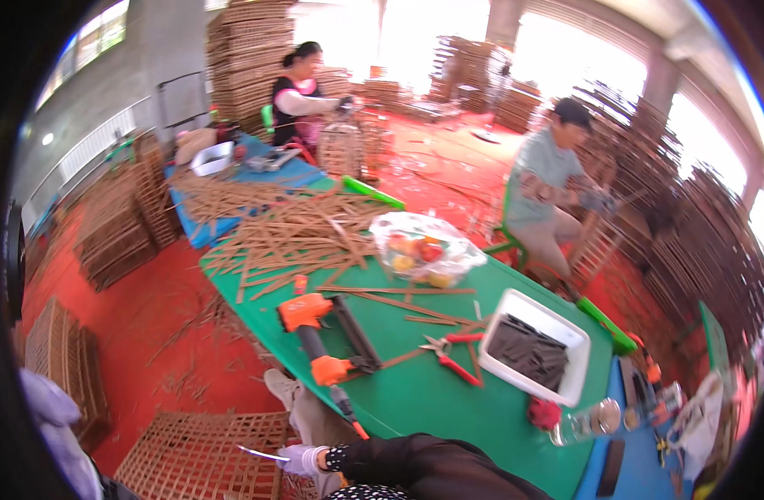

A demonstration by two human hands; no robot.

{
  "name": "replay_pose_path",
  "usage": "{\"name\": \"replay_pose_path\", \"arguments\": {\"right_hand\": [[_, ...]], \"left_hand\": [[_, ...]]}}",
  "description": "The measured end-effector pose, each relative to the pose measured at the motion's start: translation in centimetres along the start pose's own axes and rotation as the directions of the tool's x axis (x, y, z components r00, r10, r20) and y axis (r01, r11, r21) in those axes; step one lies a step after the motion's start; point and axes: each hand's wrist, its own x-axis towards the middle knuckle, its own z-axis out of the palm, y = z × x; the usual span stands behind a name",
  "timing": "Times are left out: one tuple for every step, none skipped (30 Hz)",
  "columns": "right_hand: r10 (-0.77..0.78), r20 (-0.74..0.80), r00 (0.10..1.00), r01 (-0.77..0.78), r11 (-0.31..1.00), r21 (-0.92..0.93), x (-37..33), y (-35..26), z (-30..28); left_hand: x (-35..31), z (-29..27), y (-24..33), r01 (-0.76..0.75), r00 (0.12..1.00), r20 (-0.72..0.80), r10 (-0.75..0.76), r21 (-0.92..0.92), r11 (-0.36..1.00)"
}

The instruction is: The person is assembling woven bamboo or wicker furniture components using pliers and staples.

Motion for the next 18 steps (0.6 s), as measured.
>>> {"name": "replay_pose_path", "arguments": {"right_hand": [[-0.002,-0.018,1.000,0.001,0.998,-0.056,-0.1,0.6,0.1],[0.035,-0.004,0.999,-0.036,0.996,-0.078,-0.2,0.5,0.4],[0.069,0.014,0.998,-0.067,0.993,-0.100,-0.2,0.3,0.6],[0.088,-0.026,0.996,-0.090,0.992,-0.090,0.6,2.7,2.7],[0.013,-0.069,0.998,-0.022,0.990,-0.139,2.4,7.1,6.7],[-0.073,-0.094,0.993,0.053,0.978,-0.200,3.9,10.1,7.9],[-0.153,-0.186,0.971,0.194,0.954,0.227,1.9,10.5,7.6],[0.041,-0.221,0.974,0.004,0.980,0.197,1.5,11.1,8.9],[0.056,-0.253,0.966,-0.006,0.981,0.195,0.5,10.3,7.7],[-0.035,-0.245,0.969,0.072,0.987,0.143,-0.5,6.3,6.6],[-0.086,-0.251,0.964,0.115,0.988,0.104,-1.5,4.6,5.3],[-0.078,-0.217,0.973,0.086,0.996,0.028,-1.7,4.5,4.5],[-0.068,-0.179,0.982,0.060,0.997,-0.044,-1.5,4.8,4.2],[-0.198,-0.314,0.929,0.151,0.974,-0.169,-0.7,6.3,5.2],[0.129,-0.218,0.967,-0.088,0.978,0.188,-2.0,4.0,3.1],[0.076,-0.227,0.971,-0.033,0.981,0.189,-1.9,4.1,3.2],[0.023,-0.237,0.971,0.022,0.982,0.185,-1.8,4.5,3.3],[0.020,-0.233,0.972,0.026,0.981,0.194,-1.7,4.7,3.3]], "left_hand": [[-0.4,0.4,-0.5,0.042,0.999,0.022,-0.042,0.006,0.999],[-1.3,1.1,-1.4,0.164,0.986,0.028,-0.164,0.011,0.986],[-3.1,1.9,-2.9,0.284,0.958,0.032,-0.285,0.025,0.959],[-5.1,2.5,-5.1,0.383,0.914,0.095,-0.395,0.122,0.916],[-7.5,3.4,-8.0,0.458,0.857,0.145,-0.495,0.230,0.859],[-10.9,4.8,-11.1,0.534,0.794,0.158,-0.586,0.278,0.799],[-14.0,5.9,-12.7,0.545,0.748,0.201,-0.633,0.359,0.758],[-19.5,7.0,-16.4,0.597,0.673,0.276,-0.686,0.345,0.725],[-25.1,7.8,-19.3,0.602,0.525,0.352,-0.775,0.491,0.630],[-29.2,6.5,-18.3,0.565,0.395,0.369,-0.841,0.624,0.540],[-31.3,7.0,-17.9,0.498,0.243,0.397,-0.885,0.732,0.465],[-31.4,8.4,-16.6,0.395,0.109,0.375,-0.921,0.834,0.386],[-31.3,9.6,-15.6,0.267,-0.022,0.323,-0.946,0.914,0.306],[-31.5,10.2,-15.5,0.251,-0.118,0.325,-0.938,0.924,0.288],[-32.2,10.5,-15.8,0.243,-0.211,0.318,-0.924,0.933,0.265],[-33.9,9.9,-16.7,0.232,-0.204,0.334,-0.920,0.930,0.286],[-34.2,9.9,-16.8,0.203,-0.200,0.327,-0.924,0.936,0.287],[-34.7,10.2,-17.0,0.144,-0.181,0.309,-0.934,0.947,0.286]]}}
